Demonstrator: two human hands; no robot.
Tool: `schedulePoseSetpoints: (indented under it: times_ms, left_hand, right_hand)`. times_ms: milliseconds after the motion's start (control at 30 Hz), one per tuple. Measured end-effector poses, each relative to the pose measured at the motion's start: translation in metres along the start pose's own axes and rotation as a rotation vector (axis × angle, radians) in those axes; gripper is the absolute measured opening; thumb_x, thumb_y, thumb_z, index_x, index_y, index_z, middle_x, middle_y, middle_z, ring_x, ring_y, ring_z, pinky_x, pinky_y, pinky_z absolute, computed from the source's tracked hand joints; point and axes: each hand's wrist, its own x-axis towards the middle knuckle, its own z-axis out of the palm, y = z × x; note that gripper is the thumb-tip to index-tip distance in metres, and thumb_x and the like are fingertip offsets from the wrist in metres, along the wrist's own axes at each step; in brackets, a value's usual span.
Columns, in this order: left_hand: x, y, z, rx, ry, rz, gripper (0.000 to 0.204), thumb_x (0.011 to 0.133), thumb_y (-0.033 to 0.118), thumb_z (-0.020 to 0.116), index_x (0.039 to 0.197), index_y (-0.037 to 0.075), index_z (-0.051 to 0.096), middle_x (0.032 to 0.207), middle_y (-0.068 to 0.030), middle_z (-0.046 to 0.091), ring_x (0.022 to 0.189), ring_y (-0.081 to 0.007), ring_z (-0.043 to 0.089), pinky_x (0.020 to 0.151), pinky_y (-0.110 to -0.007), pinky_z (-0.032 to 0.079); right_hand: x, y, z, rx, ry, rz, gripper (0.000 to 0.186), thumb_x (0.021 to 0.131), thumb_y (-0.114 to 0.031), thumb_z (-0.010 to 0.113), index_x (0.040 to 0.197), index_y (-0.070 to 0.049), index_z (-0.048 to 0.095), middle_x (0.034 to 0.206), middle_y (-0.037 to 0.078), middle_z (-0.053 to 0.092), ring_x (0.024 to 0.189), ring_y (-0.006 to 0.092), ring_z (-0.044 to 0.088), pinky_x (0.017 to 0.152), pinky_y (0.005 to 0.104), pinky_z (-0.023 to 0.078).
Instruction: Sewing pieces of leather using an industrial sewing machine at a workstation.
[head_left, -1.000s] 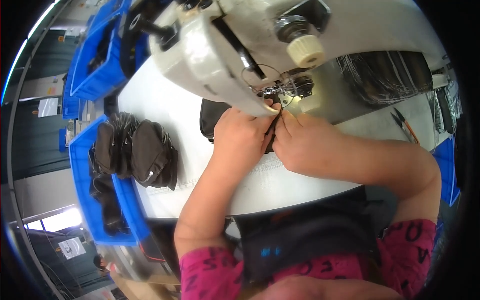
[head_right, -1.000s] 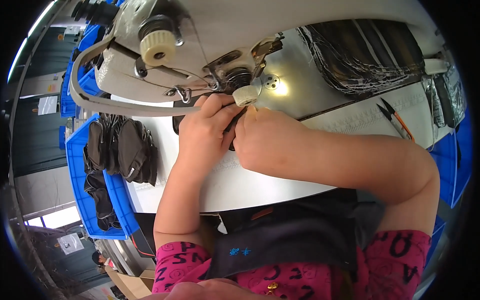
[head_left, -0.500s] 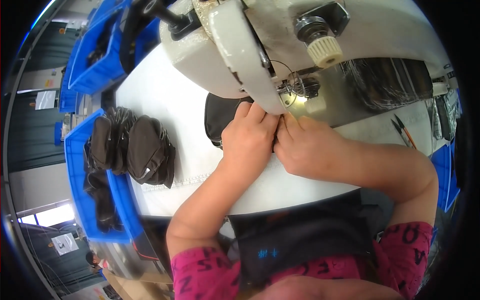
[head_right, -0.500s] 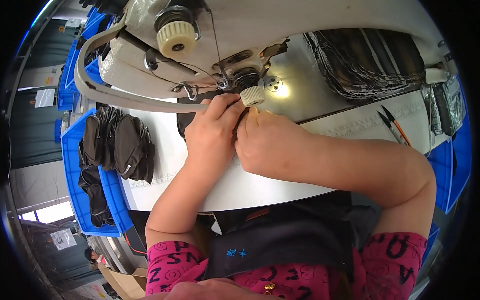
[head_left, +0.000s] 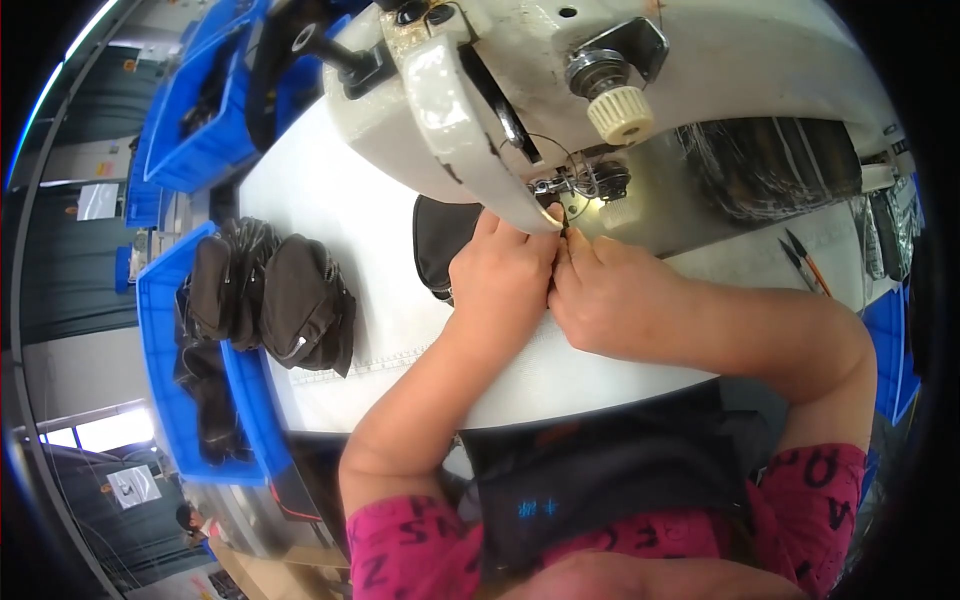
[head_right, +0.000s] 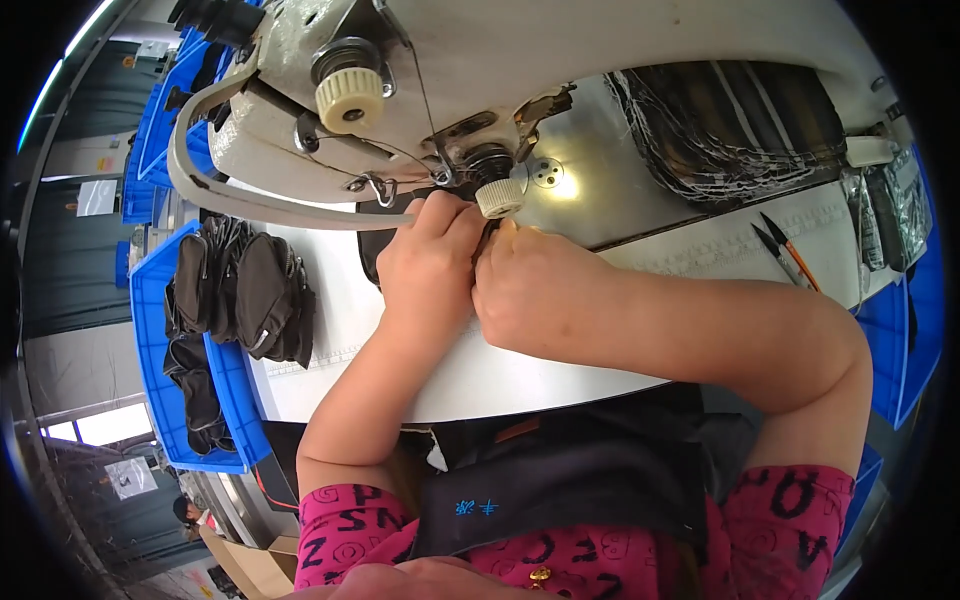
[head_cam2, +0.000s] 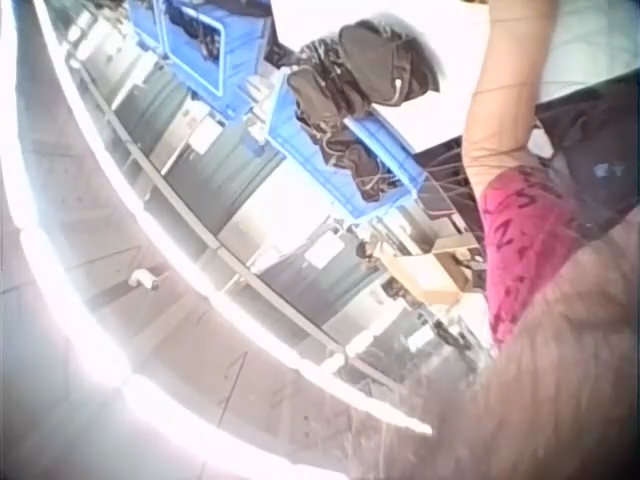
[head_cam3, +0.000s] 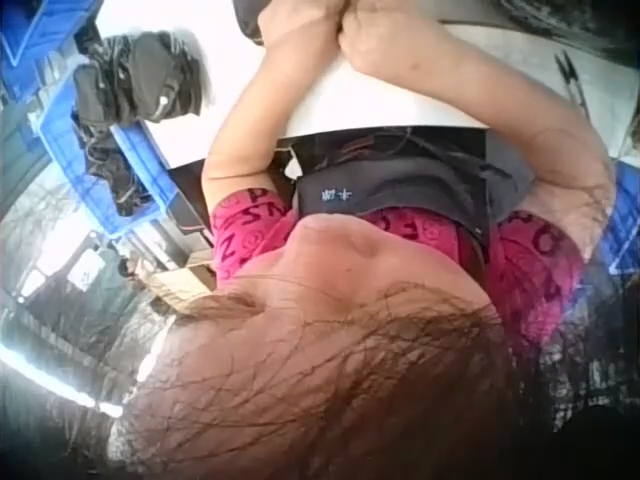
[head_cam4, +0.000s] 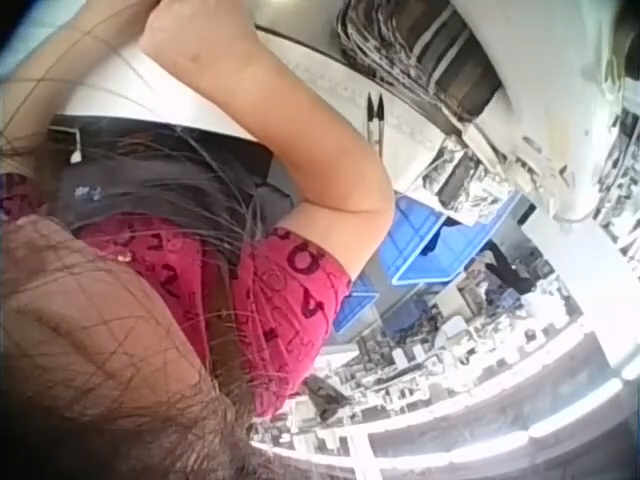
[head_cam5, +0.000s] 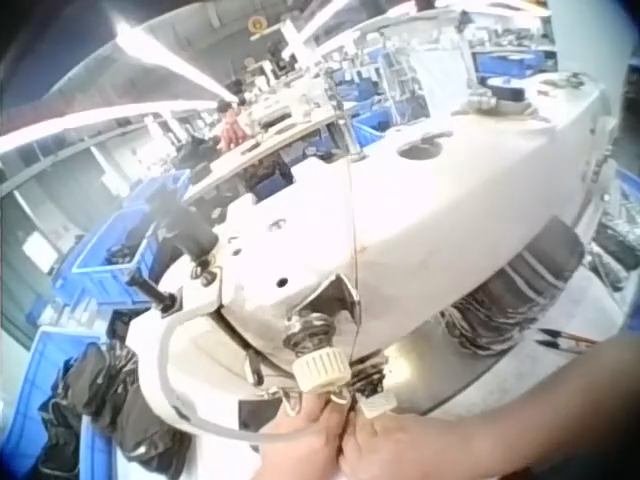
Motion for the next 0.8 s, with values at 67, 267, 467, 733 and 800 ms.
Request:
schedulePoseSetpoints:
  times_ms: [67,267,467,733,800]
  left_hand:
    - [0.001,0.000,-0.001,-0.009,0.003,-0.004,0.025,0.076,0.010,0.072,0.101,0.013,0.074,0.102,0.0008,0.064,0.091,-0.0229,0.065,0.059,-0.035,0.054]
    - [0.003,0.000,0.000,-0.005,-0.003,0.000,0.031,0.075,0.011,0.073,0.105,0.014,0.075,0.097,0.0011,0.062,0.087,-0.0239,0.065,0.059,-0.035,0.052]
    - [0.006,-0.008,0.002,-0.039,0.057,0.032,0.031,0.077,0.011,0.075,0.108,0.014,0.075,0.099,0.0005,0.065,0.086,-0.0233,0.067,0.059,-0.034,0.052]
    - [0.004,-0.006,-0.003,-0.114,0.081,0.000,0.023,0.074,0.012,0.082,0.095,0.013,0.074,0.103,-0.0001,0.070,0.087,-0.0238,0.068,0.063,-0.035,0.054]
    - [0.002,-0.008,-0.003,-0.168,0.088,0.017,0.026,0.071,0.008,0.084,0.095,0.012,0.075,0.105,-0.0001,0.070,0.087,-0.0242,0.068,0.065,-0.035,0.056]
  right_hand:
    - [0.000,-0.001,-0.004,0.005,-0.197,0.011,0.022,0.072,-0.016,0.068,0.083,0.003,0.072,0.090,0.028,0.071,0.087,0.0370,0.072,0.064,0.0370,0.052]
    - [0.000,0.000,0.007,-0.031,0.010,0.023,0.019,0.060,-0.013,0.070,0.070,0.003,0.066,0.067,0.015,0.060,0.063,0.0233,0.054,0.049,0.0335,0.043]
    - [0.004,0.002,0.006,-0.023,0.011,0.071,0.018,0.062,-0.012,0.070,0.073,0.001,0.065,0.069,0.016,0.061,0.066,0.0240,0.057,0.051,0.0330,0.044]
    - [0.000,-0.010,0.000,-0.147,-0.011,0.086,0.025,0.072,-0.014,0.067,0.085,0.007,0.070,0.086,0.027,0.070,0.080,0.0341,0.069,0.064,0.0374,0.054]
    - [-0.001,-0.010,-0.003,-0.163,-0.039,0.085,0.027,0.077,-0.015,0.065,0.090,0.008,0.071,0.095,0.031,0.073,0.090,0.0406,0.075,0.073,0.0395,0.058]
